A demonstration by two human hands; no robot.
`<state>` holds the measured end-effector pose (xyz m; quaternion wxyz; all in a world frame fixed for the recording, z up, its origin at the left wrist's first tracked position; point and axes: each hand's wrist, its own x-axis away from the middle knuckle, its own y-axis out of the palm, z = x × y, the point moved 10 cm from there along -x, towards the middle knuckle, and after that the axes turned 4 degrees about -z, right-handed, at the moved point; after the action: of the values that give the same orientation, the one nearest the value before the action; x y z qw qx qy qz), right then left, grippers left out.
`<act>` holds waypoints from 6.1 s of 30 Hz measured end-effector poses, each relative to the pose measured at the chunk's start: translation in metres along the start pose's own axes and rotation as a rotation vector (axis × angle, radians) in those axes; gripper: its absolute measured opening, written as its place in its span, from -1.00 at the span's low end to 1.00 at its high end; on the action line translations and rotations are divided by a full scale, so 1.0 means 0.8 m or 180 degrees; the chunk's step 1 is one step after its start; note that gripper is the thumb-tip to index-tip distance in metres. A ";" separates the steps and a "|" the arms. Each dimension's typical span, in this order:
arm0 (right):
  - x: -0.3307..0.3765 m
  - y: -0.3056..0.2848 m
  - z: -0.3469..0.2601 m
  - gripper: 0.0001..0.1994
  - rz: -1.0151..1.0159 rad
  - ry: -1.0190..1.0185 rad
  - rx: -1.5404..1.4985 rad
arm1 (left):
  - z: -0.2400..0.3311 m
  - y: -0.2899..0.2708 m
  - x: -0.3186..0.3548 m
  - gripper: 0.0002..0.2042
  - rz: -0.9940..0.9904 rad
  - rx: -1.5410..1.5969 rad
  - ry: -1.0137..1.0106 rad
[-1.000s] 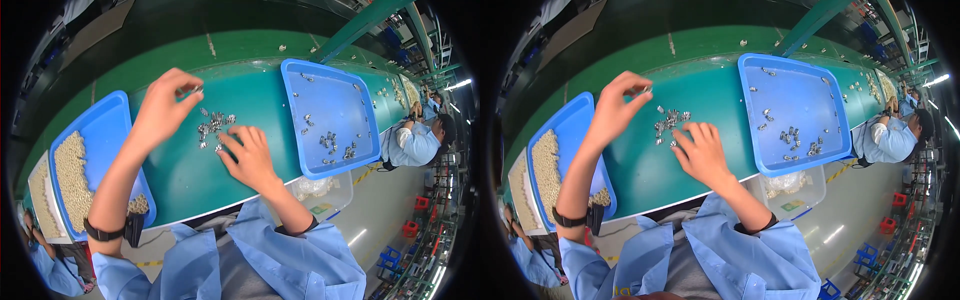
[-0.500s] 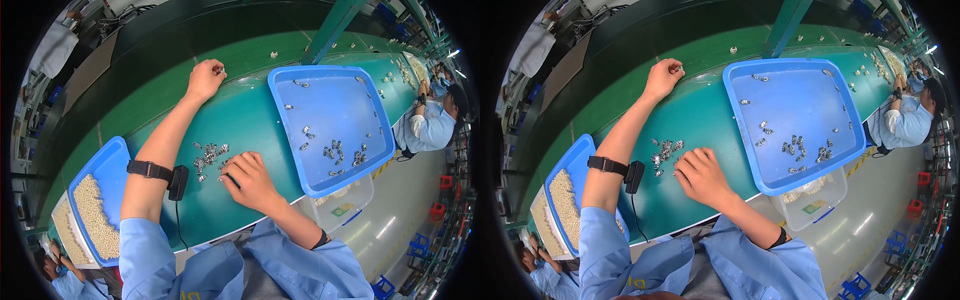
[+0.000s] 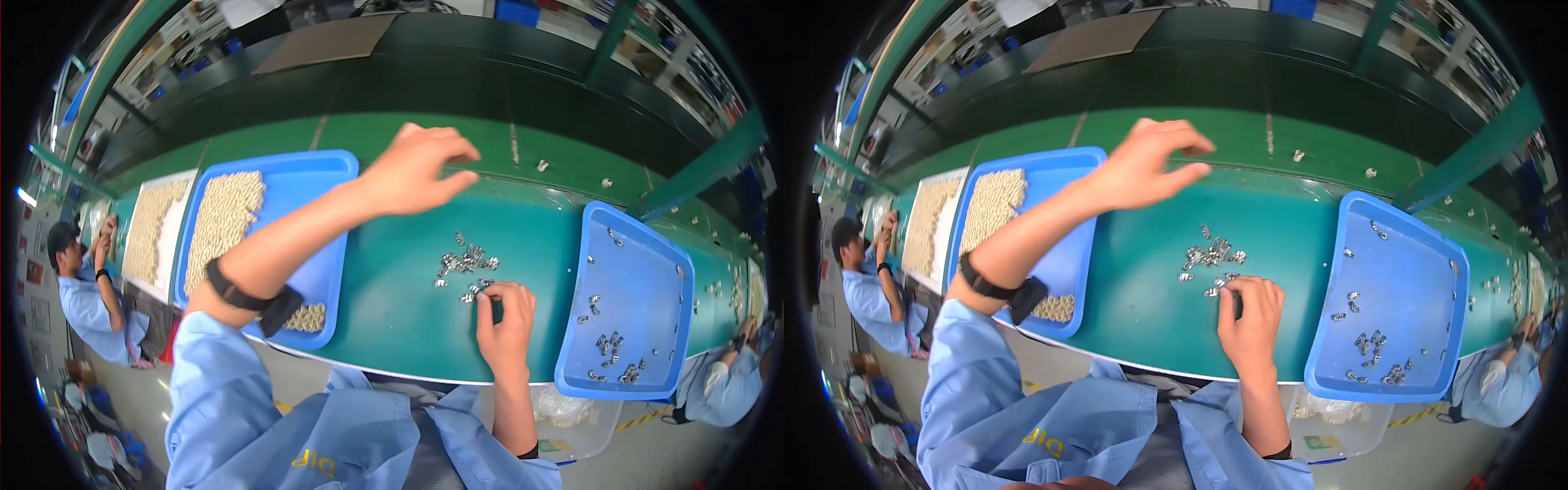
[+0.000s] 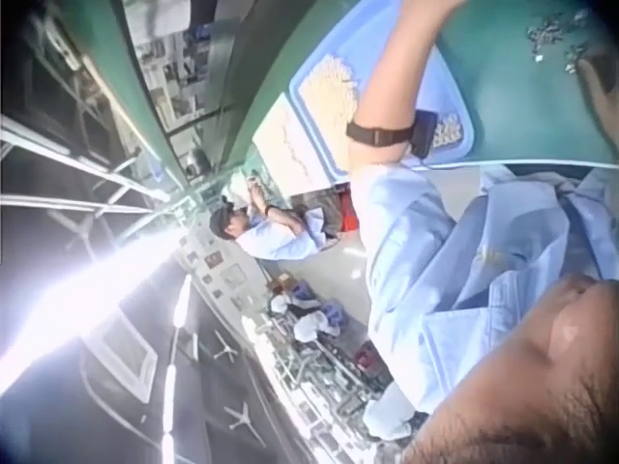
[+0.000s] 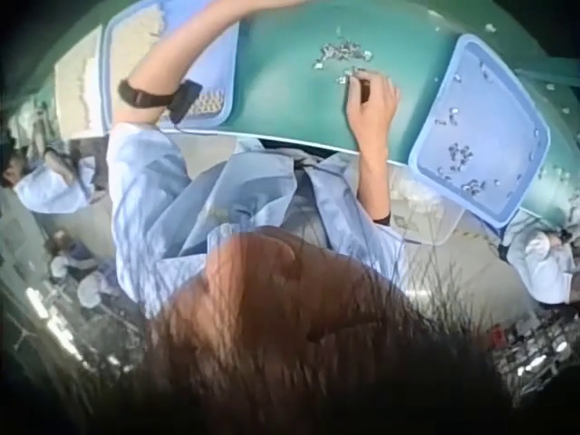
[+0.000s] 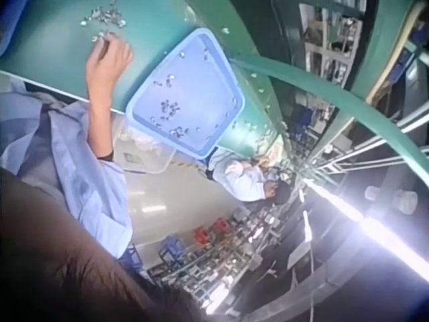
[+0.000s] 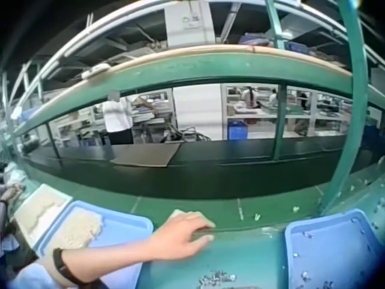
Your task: The person picks up a white plastic component and a metal connector by hand, fits the connector into the component, and places the assembled unit onto the green workbench. This process is repeated for several units, with the person occasionally reaching into blue trays to retrieve more components and connectors.
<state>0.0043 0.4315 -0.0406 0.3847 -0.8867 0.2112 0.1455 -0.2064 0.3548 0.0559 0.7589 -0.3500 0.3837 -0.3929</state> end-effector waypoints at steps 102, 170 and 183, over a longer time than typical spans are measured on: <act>0.099 -0.034 -0.202 -0.68 0.0208 -0.1548 -0.1329 | 0.198 0.023 0.365 -0.49 0.2214 -0.0070 0.0190; 0.027 0.017 -0.006 -0.85 -0.0149 -0.0472 0.0532 | -0.031 0.155 -0.199 -0.64 0.0834 0.0213 -0.0087; 0.034 0.007 -0.031 -0.84 0.0143 -0.0774 -0.0001 | -0.133 -0.142 0.230 -0.73 -0.0541 -0.1692 -0.1127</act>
<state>0.0274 0.4023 -0.0389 0.4040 -0.8576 0.1828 0.2607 -0.2615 0.1205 0.0450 0.6604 -0.6294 0.3045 -0.2740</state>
